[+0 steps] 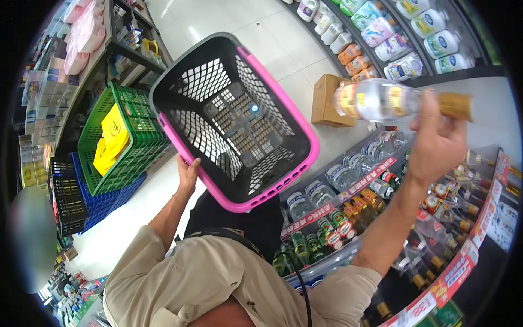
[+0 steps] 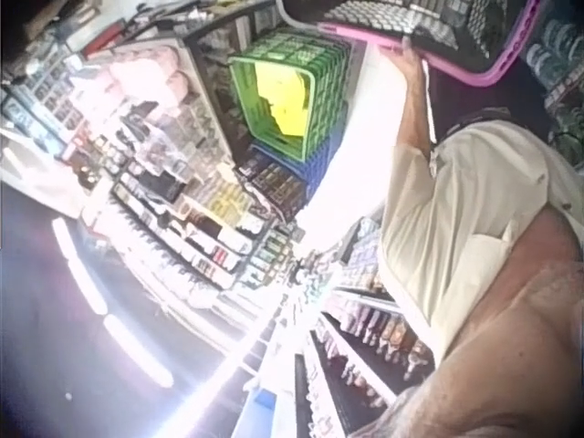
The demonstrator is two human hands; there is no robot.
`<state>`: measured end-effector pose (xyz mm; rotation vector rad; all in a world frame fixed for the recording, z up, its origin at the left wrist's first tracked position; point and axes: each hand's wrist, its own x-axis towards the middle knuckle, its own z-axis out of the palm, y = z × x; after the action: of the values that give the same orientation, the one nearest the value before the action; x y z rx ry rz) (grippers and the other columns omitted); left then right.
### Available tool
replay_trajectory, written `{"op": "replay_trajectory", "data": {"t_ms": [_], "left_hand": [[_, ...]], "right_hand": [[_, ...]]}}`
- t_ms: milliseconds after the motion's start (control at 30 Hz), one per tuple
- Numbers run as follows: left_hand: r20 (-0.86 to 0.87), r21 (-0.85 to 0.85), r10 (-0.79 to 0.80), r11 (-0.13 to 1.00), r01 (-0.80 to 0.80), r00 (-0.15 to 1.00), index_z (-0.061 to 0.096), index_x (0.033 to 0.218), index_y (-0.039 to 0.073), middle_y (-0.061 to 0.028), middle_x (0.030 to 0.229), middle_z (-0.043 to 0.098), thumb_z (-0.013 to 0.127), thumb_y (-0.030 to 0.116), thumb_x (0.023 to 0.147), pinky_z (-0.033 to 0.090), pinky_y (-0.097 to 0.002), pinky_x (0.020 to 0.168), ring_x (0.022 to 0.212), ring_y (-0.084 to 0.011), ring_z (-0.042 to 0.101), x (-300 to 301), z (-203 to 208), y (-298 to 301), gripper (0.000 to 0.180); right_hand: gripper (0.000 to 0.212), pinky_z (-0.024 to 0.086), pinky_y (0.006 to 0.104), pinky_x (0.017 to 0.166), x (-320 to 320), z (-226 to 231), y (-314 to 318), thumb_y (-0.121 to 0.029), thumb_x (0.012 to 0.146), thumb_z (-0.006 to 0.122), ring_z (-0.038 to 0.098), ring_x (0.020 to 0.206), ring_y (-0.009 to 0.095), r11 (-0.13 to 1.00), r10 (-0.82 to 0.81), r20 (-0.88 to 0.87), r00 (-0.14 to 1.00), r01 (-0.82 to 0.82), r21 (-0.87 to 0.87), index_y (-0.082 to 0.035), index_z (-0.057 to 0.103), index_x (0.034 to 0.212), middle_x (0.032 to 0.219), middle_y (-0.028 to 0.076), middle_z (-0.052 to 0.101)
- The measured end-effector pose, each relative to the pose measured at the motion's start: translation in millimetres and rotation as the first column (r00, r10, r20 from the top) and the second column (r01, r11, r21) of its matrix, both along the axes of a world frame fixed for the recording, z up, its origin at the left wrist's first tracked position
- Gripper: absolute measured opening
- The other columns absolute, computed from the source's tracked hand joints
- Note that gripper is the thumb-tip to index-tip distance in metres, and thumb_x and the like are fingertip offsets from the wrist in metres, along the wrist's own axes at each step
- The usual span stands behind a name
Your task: Picking various glass bottles of beverages and condiments from supermarket shelves and placing them into a shopping basket.
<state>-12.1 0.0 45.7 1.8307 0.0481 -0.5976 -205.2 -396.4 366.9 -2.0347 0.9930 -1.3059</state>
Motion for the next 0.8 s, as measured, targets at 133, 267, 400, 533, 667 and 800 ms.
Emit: {"op": "replay_trajectory", "data": {"t_ms": [133, 267, 400, 533, 667, 800], "left_hand": [[-0.043, -0.069, -0.068, 0.996, 0.065, 0.997, 0.019, 0.138, 0.001, -0.0177, 0.116, 0.049, 0.063, 0.000, 0.080, 0.051, -0.0359, 0.084, 0.101, -0.0247, 0.055, 13.8, 5.2, 20.4, 0.073], [-0.258, -0.150, -0.120, 0.985, 0.083, 0.959, 0.022, 0.136, -0.003, -0.0153, 0.115, 0.049, 0.067, 0.001, 0.077, 0.048, -0.0364, 0.090, 0.104, -0.0236, 0.052, 23.0, 37.7, 13.7, 0.075], [-0.257, -0.186, -0.169, 0.975, 0.123, 0.952, 0.018, 0.138, 0.000, -0.0137, 0.113, 0.047, 0.070, 0.002, 0.076, 0.052, -0.0353, 0.084, 0.102, -0.0232, 0.053, 31.1, 14.1, 24.2, 0.080], [-0.312, -0.203, -0.171, 0.973, 0.110, 0.935, 0.019, 0.137, 0.000, -0.0121, 0.113, 0.049, 0.069, -0.001, 0.076, 0.052, -0.0342, 0.085, 0.100, -0.0211, 0.054, 37.4, 15.3, 26.5, 0.079], [-0.346, -0.245, -0.156, 0.967, 0.072, 0.925, 0.020, 0.137, 0.000, -0.0105, 0.113, 0.050, 0.069, -0.007, 0.075, 0.051, -0.0330, 0.086, 0.099, -0.0193, 0.055, 38.8, 8.3, 28.2, 0.080], [-0.386, -0.254, -0.163, 0.965, 0.066, 0.908, 0.021, 0.137, 0.000, -0.0104, 0.113, 0.051, 0.069, -0.009, 0.074, 0.050, -0.0339, 0.089, 0.100, -0.0201, 0.055, 40.1, 1.5, 31.5, 0.080]], "right_hand": [[0.016, 0.041, 0.0185, 0.046, 65.8, -34.8, 92.1, -0.013, 0.085, 0.068, 0.053, 0.052, 0.005, 0.971, 0.126, 0.058, 0.990, -0.136, 0.199, -0.001, 0.062, 0.094, 0.066, 0.001, 0.061], [0.016, 0.046, 0.0205, 0.047, 98.4, -101.9, 152.8, -0.012, 0.086, 0.066, 0.060, 0.056, 0.008, 0.835, 0.280, -0.002, 0.960, -0.242, 0.493, 0.000, 0.061, 0.095, 0.078, 0.005, 0.065], [0.018, 0.049, 0.0248, 0.051, 132.9, -201.6, 190.4, -0.004, 0.079, 0.070, 0.061, 0.056, 0.010, 0.751, 0.276, 0.082, 0.958, -0.268, 0.604, 0.002, 0.056, 0.088, 0.070, 0.007, 0.064], [0.021, 0.049, 0.0280, 0.056, 165.0, -287.7, 217.6, -0.004, 0.076, 0.071, 0.062, 0.058, 0.013, 0.785, 0.228, -0.059, 0.972, -0.148, 0.601, 0.002, 0.055, 0.087, 0.069, 0.008, 0.063], [0.022, 0.049, 0.0296, 0.059, 177.2, -368.0, 219.0, -0.004, 0.075, 0.072, 0.063, 0.060, 0.016, 0.803, 0.148, -0.090, 0.985, -0.066, 0.593, 0.002, 0.055, 0.088, 0.069, 0.009, 0.063], [0.020, 0.049, 0.0232, 0.051, 189.5, -420.5, 210.8, 0.001, 0.079, 0.068, 0.060, 0.058, 0.010, 0.786, 0.148, -0.202, 0.968, 0.008, 0.618, 0.001, 0.052, 0.092, 0.074, 0.007, 0.062]]}}
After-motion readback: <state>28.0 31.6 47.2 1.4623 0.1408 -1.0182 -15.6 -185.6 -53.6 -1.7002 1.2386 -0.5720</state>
